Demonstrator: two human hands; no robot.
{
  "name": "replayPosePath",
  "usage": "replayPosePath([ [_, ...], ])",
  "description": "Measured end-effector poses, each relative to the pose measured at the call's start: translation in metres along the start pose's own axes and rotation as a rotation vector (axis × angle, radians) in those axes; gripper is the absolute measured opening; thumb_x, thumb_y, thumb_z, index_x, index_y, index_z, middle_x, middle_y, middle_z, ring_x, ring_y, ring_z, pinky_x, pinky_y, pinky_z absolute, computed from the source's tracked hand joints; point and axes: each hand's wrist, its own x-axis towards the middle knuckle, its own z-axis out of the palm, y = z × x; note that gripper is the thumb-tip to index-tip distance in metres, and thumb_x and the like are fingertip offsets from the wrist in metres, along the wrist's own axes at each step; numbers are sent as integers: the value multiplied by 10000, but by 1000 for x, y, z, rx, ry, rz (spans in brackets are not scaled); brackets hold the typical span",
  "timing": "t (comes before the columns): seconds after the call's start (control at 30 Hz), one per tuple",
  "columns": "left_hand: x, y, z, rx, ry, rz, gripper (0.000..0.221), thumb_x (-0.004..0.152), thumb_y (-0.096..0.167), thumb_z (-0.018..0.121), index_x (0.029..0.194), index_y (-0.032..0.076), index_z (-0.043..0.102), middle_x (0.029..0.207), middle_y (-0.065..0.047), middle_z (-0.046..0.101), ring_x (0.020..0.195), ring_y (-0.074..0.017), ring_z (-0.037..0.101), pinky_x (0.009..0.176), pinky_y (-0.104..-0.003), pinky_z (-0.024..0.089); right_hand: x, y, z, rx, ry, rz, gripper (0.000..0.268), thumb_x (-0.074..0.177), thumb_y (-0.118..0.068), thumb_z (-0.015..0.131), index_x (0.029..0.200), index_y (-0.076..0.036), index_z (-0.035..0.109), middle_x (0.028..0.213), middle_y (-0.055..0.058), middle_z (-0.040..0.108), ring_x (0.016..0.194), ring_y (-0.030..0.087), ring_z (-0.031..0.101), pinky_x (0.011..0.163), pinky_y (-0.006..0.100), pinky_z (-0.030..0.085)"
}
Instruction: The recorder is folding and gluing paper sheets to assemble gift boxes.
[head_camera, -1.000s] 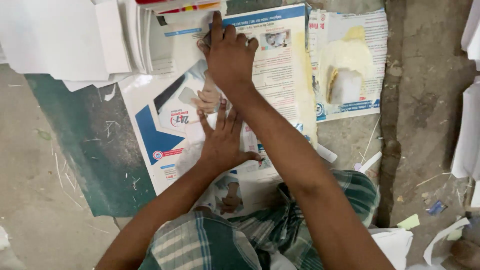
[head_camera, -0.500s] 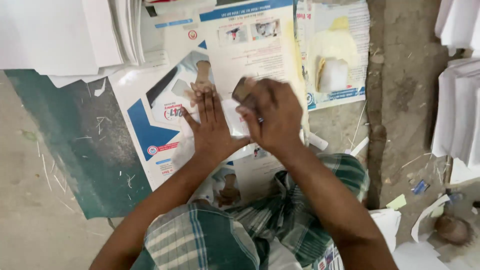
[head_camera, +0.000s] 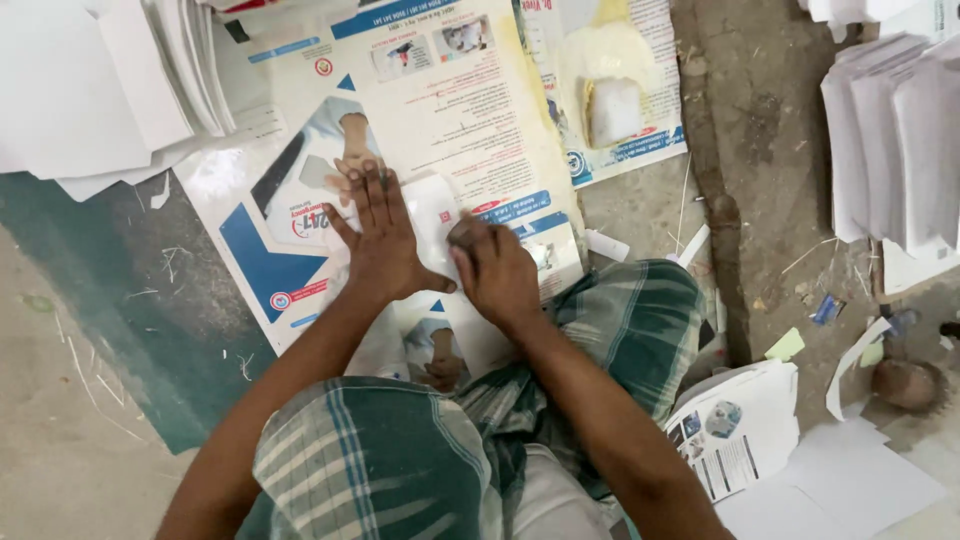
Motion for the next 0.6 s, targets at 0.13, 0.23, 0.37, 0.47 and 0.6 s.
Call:
replayPosePath([
  [0.13, -10, 3, -12, 23, -8, -9, 1760, 374, 710, 938, 1572, -73, -86, 1673, -297, -138, 1538, -465, -204, 1110, -800, -93, 63, -10, -45, 376, -14, 497, 538, 1063, -266, 637, 1518, -34, 468, 1200, 237, 624, 1052, 386, 638, 899, 463, 529],
  [0.23, 1, 9, -16, 14, -30, -29, 1748, 384, 710, 938, 1576, -76, -71, 1676, -297, -119, 1541, -472, -184, 1109, -805, -65, 101, -17, -101, 390, 31, 321, 484, 1107, -242, 658, 1523, -83, 469, 1210, 197, 627, 1074, 335, 640, 933, 427, 520],
  [0.37, -9, 4, -5, 57, 34, -33, 1732, 390, 719, 928, 1576, -106, -26, 1677, -308, -61, 1552, -473, -105, 1129, -803, -13, 89, -5, -39, 71, 122, -50, 404, 915, -212, 767, 1263, -265, 568, 1134, 145, 658, 968, 347, 648, 847, 462, 490],
  [0.47, -14, 15, -30, 131, 2, -3, 1691, 406, 734, 924, 1564, -100, 16, 1649, -306, 30, 1540, -488, -4, 1158, -774, 45, 90, 27, 47, 104, -65, 161, 501, 924, -269, 761, 1386, -178, 588, 1035, 152, 656, 887, 357, 672, 740, 487, 561],
  [0.6, 4, -15, -19, 78, -25, 82, 1427, 514, 672, 921, 1504, -90, 230, 1531, -313, 265, 1445, -497, 221, 1127, -693, 207, 147, 60, 63, -107, -344, 196, 460, 1015, -272, 719, 1442, -183, 575, 1095, 159, 679, 966, 386, 668, 796, 551, 532],
])
